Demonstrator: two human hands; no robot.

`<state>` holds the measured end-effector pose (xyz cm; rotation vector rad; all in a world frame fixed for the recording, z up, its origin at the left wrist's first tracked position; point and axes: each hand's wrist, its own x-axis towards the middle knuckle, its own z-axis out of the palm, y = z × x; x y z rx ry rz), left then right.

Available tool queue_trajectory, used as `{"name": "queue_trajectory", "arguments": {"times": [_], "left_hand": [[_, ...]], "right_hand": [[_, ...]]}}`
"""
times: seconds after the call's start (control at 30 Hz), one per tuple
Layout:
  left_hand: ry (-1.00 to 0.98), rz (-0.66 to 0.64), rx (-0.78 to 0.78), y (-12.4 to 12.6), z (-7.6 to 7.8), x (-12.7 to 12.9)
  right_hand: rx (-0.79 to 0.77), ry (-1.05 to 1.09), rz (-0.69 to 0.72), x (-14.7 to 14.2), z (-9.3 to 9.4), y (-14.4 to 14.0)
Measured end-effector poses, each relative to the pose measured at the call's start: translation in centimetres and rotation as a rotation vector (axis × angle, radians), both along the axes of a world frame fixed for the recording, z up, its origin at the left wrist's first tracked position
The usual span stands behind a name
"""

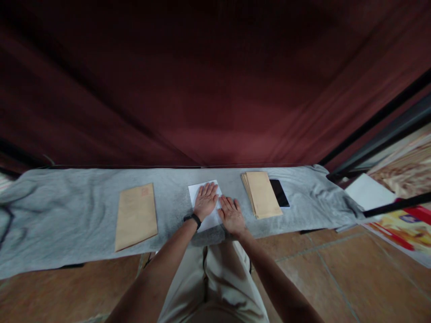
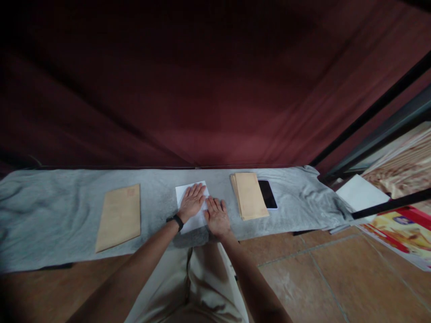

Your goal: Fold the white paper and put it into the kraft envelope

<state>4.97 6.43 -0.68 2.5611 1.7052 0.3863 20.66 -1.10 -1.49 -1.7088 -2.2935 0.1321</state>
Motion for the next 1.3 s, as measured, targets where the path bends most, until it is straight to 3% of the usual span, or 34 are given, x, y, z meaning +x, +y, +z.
{"name": "queue_trajectory", "arguments": {"times": [0.77, 1.13, 1.3], "left_hand": [[0.059, 0.162, 0.020, -2.0, -0.2, -6.9], [0.045, 0.204, 0.057, -4.5, -0.2, -8.7], [-0.001, 0.198, 0.038, -6.2, 0.3, -8.3]], "right_hand": [[-0.015, -0.014, -0.011, -0.2, 0.7, -0.3], [-0.001, -0.016, -0.016, -0.2, 0.4, -0.3], [-0.003, -0.017, -0.021, -0.1, 0.3, -0.3]]}}
